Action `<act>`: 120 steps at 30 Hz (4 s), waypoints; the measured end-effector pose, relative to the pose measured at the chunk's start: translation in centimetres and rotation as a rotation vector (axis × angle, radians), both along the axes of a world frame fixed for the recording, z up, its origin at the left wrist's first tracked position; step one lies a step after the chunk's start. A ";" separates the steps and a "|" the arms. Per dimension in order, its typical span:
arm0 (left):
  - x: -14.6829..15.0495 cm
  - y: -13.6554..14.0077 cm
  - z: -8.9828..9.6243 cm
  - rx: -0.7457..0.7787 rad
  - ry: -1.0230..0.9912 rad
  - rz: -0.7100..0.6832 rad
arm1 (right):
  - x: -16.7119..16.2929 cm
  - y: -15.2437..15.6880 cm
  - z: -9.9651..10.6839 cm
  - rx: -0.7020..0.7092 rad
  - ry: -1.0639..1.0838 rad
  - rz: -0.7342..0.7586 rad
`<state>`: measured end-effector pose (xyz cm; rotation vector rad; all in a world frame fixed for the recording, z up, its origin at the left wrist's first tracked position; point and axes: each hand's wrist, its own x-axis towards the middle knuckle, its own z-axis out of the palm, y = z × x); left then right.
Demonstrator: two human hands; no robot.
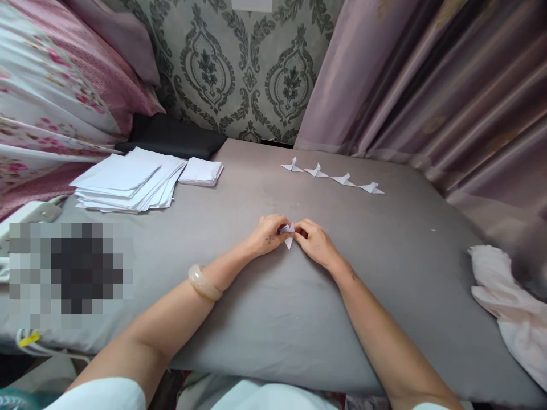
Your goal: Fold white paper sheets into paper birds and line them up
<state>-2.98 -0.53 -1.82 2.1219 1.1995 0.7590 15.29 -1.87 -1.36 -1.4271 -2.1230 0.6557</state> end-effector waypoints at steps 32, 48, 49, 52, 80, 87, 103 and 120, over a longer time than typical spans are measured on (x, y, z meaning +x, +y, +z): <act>0.2 0.1 -0.2 0.135 0.172 -0.010 | -1.8 -0.8 0.4 -0.122 0.183 -0.323; 0.0 0.4 -0.5 0.136 0.181 -0.043 | -1.6 -0.8 2.4 -0.532 0.521 -0.396; 0.0 0.4 -0.5 0.135 0.181 -0.040 | -1.6 -0.8 2.4 -0.543 0.537 -0.408; 0.0 0.3 -0.4 0.123 0.182 -0.036 | -1.7 -0.7 2.3 -0.617 0.578 -0.418; -0.1 -0.1 0.6 0.044 0.037 -0.055 | -0.9 0.3 2.1 -0.802 0.529 -0.434; -0.1 -0.2 0.7 0.016 0.048 -0.047 | -0.6 0.4 2.0 -0.809 0.482 -0.415; 0.2 -0.1 0.9 0.009 -0.019 -0.022 | 0.0 -1.0 1.0 -0.208 0.293 -0.139; -0.3 0.8 0.3 0.161 0.019 0.373 | -0.7 0.0 -0.3 0.009 0.287 -0.228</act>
